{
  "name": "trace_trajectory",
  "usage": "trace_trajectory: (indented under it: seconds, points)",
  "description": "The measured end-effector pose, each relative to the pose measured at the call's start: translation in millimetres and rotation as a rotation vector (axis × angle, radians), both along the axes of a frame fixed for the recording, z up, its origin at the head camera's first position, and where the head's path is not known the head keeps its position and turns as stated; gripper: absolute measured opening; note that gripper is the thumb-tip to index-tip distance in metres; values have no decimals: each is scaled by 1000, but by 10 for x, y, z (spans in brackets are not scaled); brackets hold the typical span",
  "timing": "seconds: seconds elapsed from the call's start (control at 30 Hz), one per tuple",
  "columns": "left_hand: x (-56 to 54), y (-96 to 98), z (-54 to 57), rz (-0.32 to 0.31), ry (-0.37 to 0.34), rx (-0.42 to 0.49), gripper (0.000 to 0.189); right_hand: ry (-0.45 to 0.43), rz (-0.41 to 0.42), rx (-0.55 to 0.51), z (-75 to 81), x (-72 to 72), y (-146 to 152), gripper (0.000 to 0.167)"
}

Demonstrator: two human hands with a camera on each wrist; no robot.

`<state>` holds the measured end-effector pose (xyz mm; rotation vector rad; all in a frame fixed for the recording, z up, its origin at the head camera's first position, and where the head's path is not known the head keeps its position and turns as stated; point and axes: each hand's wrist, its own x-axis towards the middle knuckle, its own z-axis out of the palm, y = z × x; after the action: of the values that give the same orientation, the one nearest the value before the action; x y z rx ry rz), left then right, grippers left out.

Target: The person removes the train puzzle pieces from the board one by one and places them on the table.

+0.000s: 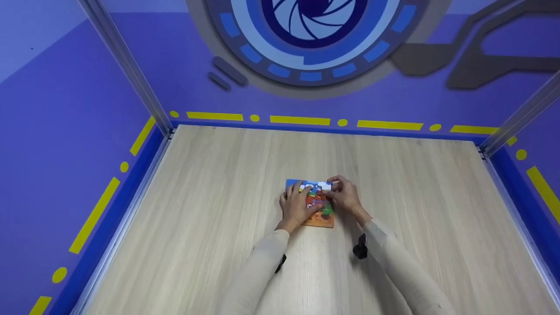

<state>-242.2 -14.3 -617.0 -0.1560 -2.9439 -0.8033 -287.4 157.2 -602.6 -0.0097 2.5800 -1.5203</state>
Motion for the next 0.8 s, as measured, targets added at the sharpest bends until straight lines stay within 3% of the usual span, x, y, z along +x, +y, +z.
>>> trace_trajectory:
  seconds: [0.43,0.7,0.8]
  points:
    - [0,15,-10,14,7,-2,61,42,-11,23,142,38,77,33]
    - [19,23,17,-11,43,-57,62,95,-12,30,175,44,235,34]
    - [15,7,-41,-10,76,-75,61,104,-15,41,173,45,307,34]
